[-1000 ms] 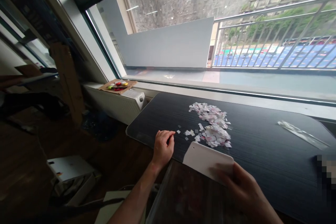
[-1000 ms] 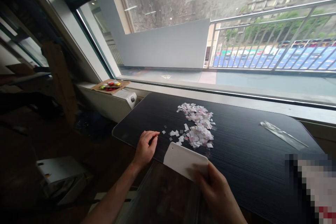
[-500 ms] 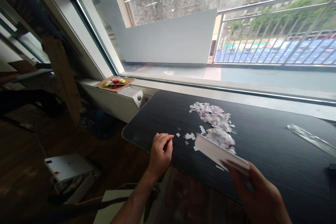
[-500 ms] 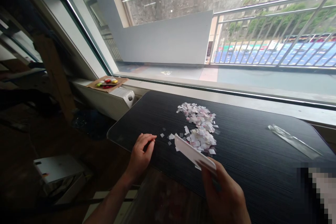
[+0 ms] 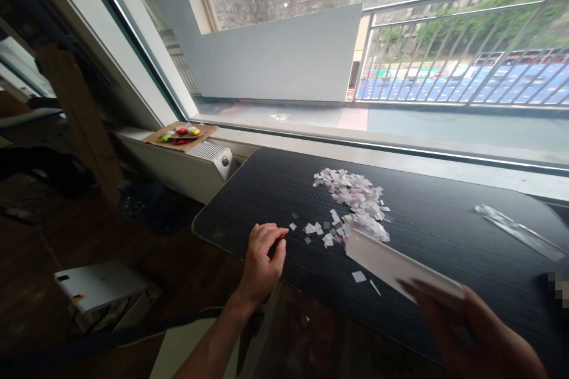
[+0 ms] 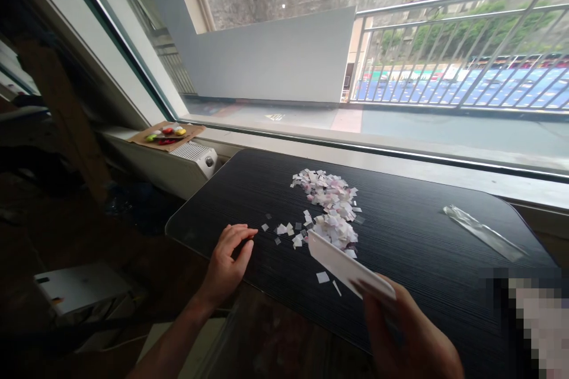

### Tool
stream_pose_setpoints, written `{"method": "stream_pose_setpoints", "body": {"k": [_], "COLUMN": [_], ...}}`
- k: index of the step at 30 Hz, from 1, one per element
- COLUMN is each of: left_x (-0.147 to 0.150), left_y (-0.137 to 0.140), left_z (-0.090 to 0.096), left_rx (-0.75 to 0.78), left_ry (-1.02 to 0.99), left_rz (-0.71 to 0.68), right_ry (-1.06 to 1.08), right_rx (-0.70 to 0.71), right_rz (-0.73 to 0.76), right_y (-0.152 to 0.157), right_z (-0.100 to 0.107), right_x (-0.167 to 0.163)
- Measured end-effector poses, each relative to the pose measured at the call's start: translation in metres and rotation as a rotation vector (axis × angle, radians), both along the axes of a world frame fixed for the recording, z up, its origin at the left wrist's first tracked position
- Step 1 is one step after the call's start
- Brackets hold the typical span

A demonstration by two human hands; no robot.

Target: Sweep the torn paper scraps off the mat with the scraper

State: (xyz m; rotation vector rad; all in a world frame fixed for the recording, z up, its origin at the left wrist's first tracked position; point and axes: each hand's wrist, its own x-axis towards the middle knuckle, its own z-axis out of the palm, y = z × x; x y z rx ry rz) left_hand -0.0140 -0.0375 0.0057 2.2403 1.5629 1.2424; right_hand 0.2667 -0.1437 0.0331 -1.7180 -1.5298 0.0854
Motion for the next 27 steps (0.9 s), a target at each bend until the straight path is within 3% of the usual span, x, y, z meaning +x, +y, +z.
{"method": "stream_pose_setpoints", "body": {"k": [4, 13, 18, 20, 24, 27], "left_x": [0.001, 0.005, 0.003, 0.003, 0.005, 0.004], "left_y": [-0.003, -0.002, -0.003, -0.004, -0.004, -0.005], "left_z": [-0.001, -0.002, -0.002, -0.002, -0.002, -0.002], "left_rx": [-0.015, -0.005, 0.014, 0.028, 0.045, 0.037], "left_ry": [0.014, 0.043, 0.053, 0.056, 0.055, 0.04], "left_rz": [-0.022, -0.023, -0.02, -0.019, -0.017, -0.02], "right_ry": [0.018, 0.058, 0.112, 0.117, 0.062, 0.08], "right_rx": [-0.027, -0.056, -0.078, -0.131, -0.169, -0.222], "right_rz": [0.116, 0.084, 0.195, 0.167, -0.022, -0.01], "right_y": [0.027, 0.023, 0.037, 0.03, 0.008, -0.001], "right_z": [0.01, 0.01, 0.009, 0.01, 0.016, 0.022], "right_x": [-0.023, -0.015, -0.024, -0.02, -0.002, 0.012]}}
